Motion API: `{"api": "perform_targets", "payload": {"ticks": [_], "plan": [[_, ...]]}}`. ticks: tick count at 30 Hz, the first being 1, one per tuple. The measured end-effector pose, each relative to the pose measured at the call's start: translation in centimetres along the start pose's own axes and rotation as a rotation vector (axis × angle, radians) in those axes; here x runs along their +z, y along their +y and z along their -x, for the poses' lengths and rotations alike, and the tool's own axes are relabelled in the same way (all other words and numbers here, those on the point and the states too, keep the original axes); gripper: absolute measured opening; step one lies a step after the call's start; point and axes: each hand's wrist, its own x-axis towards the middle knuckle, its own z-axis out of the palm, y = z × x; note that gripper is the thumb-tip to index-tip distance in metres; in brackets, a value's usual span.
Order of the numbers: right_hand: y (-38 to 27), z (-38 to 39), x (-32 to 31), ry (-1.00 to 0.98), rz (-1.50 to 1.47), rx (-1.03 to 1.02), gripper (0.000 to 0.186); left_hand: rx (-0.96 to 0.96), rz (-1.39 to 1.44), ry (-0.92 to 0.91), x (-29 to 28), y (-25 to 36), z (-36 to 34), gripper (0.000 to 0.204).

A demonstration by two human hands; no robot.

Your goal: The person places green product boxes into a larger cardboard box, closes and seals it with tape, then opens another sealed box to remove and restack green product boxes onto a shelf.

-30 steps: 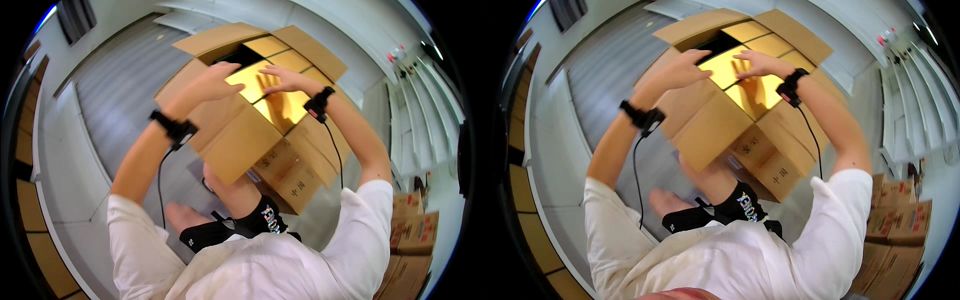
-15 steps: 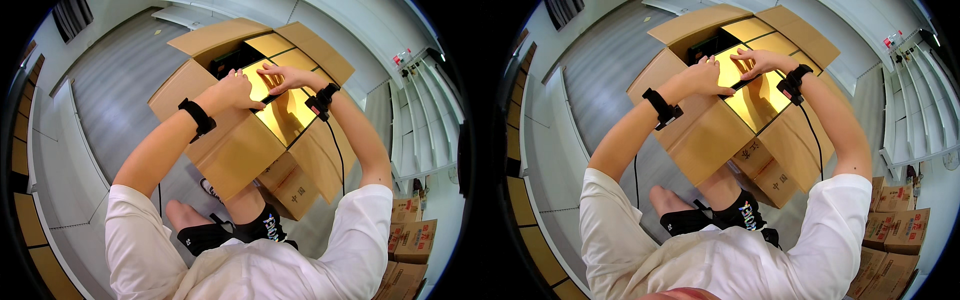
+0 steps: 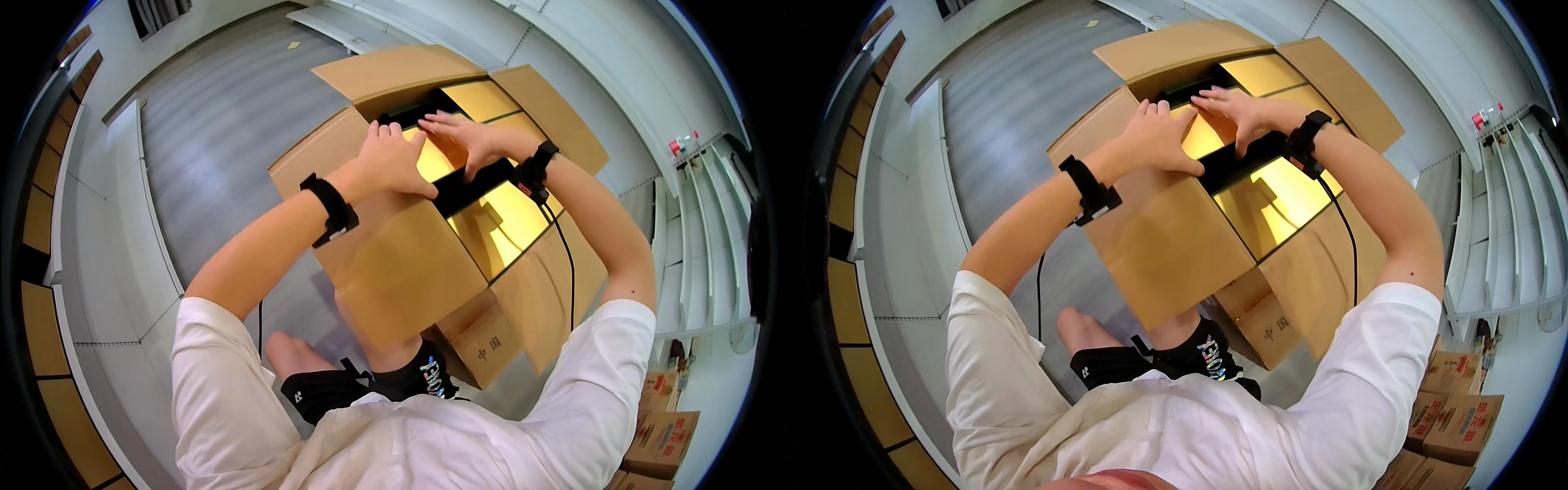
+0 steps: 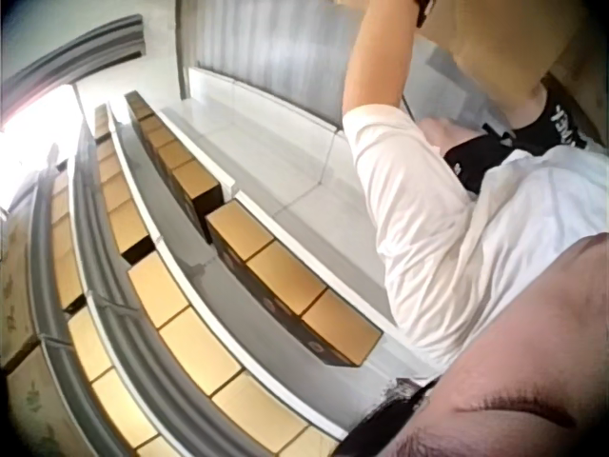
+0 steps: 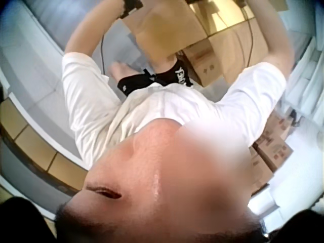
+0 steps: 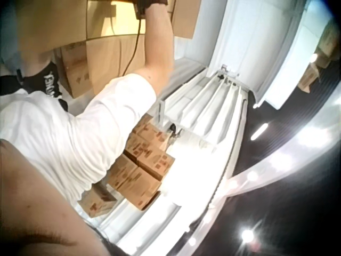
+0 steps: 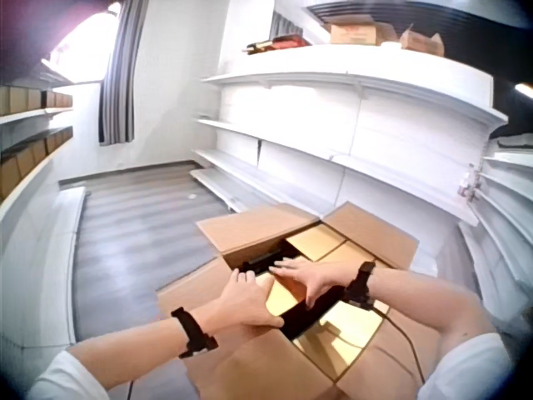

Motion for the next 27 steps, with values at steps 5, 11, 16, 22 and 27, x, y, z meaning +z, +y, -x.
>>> {"api": "perform_targets", "payload": {"ticks": [5,11,16,22,27], "plan": [[-0.4,-2.6,-0.8,-0.014,0.113,-0.124,0.132,-0.020,0.165,0.086,1.8,-1.9,-1.1,0.112],[-0.7,-3.2,-1.1,-0.027,0.174,-0.088,0.118,0.011,0.260,0.143,2.6,-2.8,-1.7,0.115],[-1.5,-0.8,-3.5,0.070,0.171,-0.090,0.115,0.024,0.372,0.173,-0.5,-1.5,-1.8,0.116],[-5.2,3.3,-11.5,0.211,0.217,-0.078,0.117,0.110,0.345,0.349,-8.8,-0.6,-2.4,0.117],[-9.0,8.7,-16.9,0.295,0.287,-0.026,0.126,0.168,0.288,0.507,-16.0,2.9,-0.6,0.113]]}}
